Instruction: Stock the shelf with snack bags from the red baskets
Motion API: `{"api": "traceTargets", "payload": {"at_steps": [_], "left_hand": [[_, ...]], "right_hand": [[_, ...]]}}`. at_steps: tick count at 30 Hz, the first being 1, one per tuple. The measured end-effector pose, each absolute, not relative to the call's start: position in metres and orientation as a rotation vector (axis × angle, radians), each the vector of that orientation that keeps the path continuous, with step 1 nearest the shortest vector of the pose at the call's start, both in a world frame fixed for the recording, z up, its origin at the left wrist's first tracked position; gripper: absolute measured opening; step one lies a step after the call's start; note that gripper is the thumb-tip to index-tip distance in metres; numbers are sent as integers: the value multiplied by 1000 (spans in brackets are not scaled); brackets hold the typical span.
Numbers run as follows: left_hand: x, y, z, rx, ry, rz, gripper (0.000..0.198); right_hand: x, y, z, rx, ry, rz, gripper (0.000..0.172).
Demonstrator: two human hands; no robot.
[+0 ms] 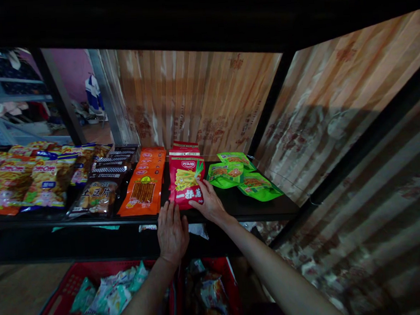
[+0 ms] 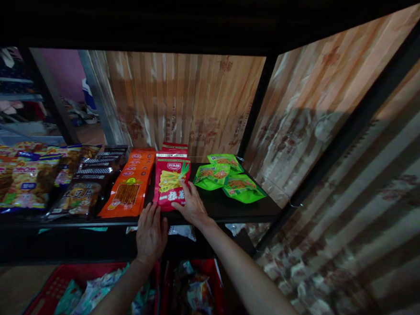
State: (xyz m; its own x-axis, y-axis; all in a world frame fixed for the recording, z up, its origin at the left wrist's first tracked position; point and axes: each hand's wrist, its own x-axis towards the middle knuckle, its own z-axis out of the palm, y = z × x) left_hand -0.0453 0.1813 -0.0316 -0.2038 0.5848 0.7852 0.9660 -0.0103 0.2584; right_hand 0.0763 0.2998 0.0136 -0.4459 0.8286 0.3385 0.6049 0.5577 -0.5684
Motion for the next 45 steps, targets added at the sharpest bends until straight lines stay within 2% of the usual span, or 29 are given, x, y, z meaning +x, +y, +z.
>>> {"api": "traceTargets", "payload": {"at_steps": [5, 11, 17, 26, 45], "left_hand": [[-52, 186, -28, -1598, -1858, -1097, 34], [-42, 203, -22, -1552, -1921, -1232, 47], [-46, 243, 11, -1459, -2305, -1469, 56], [-68, 275, 39, -1496, -2625, -1393, 64], [-65, 268, 22, -1410, -2516, -1429, 60]], "right_hand": [[73, 298, 14, -1125, -2181, 454, 81], [69, 298, 14, -1138, -2153, 472, 82], [71, 300, 14, -1175, -2158, 501, 81], [70, 300, 8, -1137, -2176, 426, 76], [69, 303, 5, -1132, -2141, 482, 81]]}}
